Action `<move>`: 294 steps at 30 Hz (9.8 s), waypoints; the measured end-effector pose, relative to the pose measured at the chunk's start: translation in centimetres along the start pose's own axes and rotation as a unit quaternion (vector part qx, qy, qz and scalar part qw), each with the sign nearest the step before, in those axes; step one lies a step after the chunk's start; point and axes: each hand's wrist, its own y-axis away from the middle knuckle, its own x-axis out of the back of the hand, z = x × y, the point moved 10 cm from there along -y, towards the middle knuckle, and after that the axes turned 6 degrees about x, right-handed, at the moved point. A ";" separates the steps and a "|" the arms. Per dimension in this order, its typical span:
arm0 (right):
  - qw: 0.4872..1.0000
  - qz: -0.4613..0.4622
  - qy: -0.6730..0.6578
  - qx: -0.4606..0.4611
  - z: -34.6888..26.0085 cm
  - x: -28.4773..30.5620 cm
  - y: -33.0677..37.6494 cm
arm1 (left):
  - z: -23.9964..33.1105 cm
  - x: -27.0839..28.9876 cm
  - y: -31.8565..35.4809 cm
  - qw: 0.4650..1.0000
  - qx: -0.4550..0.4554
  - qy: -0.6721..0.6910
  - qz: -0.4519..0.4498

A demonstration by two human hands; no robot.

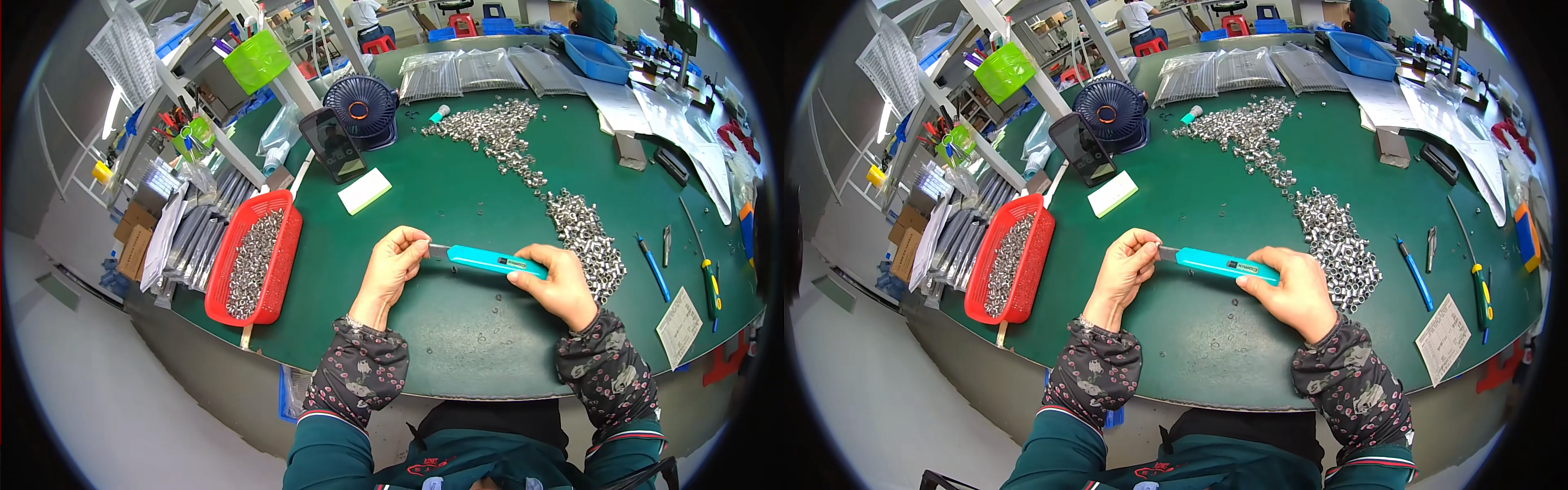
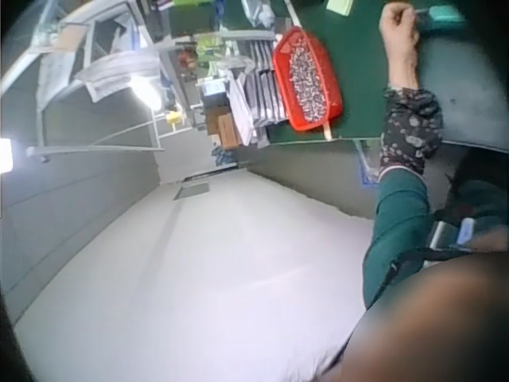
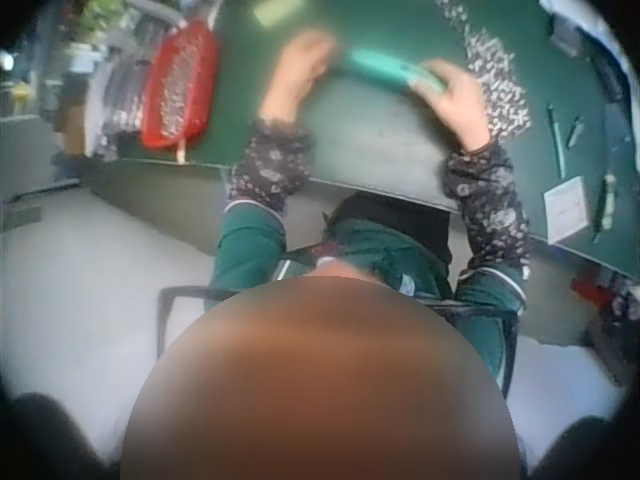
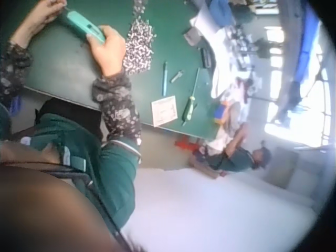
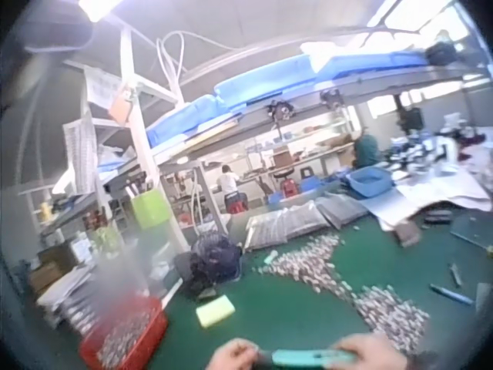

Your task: Trimming excess material from small metallic components using a utility knife at a workstation.

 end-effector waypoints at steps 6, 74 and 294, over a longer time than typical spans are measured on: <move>0.941 0.190 0.153 0.235 -5.8 2.3 1.5 | -0.9 0.5 0.1 0.996 0.035 0.085 0.005; 0.997 0.024 0.025 0.070 -1.1 -0.2 -0.2 | 1.4 0.0 0.6 0.997 -0.047 -0.034 0.054; 0.961 0.074 0.219 0.155 -4.4 -0.1 1.0 | -0.8 0.5 0.2 0.998 0.012 -0.006 0.063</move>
